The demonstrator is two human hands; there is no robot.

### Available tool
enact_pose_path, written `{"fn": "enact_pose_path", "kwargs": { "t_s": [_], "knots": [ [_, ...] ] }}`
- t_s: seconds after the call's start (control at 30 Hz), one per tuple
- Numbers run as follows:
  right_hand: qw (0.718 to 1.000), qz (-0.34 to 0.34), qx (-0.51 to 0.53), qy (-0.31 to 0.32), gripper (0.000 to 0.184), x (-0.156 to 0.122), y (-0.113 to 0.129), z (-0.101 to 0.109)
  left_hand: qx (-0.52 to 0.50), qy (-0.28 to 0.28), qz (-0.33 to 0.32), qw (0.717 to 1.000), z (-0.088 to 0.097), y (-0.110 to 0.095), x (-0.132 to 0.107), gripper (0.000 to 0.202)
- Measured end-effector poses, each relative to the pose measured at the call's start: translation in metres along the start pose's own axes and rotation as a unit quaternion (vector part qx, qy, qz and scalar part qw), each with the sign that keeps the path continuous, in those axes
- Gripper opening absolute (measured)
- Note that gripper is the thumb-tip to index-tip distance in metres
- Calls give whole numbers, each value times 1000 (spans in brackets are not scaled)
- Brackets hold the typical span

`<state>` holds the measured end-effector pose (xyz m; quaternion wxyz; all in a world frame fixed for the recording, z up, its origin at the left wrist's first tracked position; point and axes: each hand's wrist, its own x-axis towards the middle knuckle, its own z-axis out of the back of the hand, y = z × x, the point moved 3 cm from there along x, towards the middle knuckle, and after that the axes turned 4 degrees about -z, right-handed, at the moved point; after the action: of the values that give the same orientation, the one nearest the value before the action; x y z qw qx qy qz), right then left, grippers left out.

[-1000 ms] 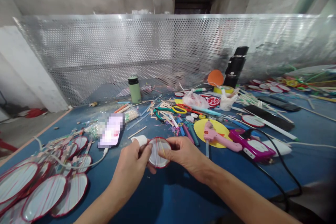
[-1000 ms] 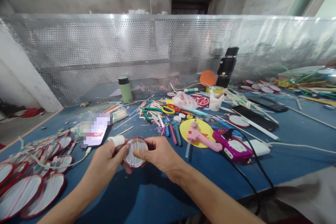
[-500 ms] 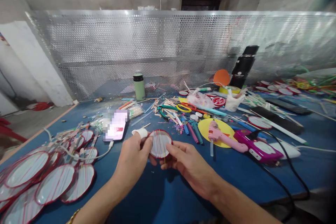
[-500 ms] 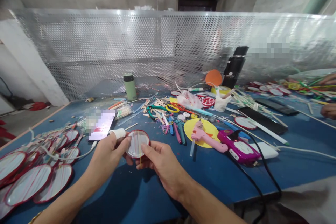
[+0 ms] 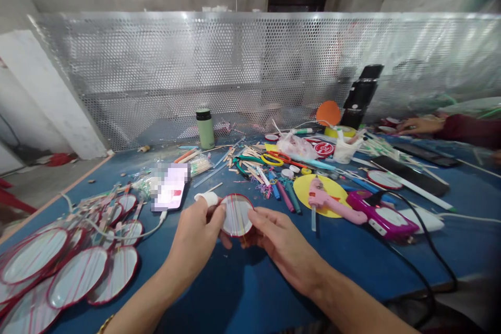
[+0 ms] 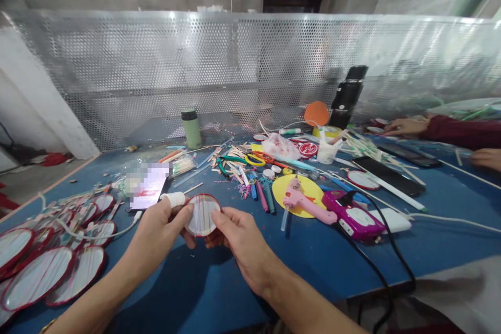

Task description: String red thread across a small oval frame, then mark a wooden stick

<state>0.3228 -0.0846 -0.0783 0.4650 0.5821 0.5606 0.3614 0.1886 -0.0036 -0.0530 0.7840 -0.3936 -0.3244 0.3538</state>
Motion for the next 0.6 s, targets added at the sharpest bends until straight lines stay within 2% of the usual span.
{"fn": "enact_pose_path", "kwargs": {
  "t_s": [0.27, 0.6],
  "knots": [
    [1000, -1, 9, -14, 45, 0, -1, 0, -21, 3, 2, 1000, -2, 1, 1, 20],
    [999, 2, 27, -32, 44, 1, 1, 0, -15, 47, 4, 999, -6, 3, -1, 25]
  ]
}}
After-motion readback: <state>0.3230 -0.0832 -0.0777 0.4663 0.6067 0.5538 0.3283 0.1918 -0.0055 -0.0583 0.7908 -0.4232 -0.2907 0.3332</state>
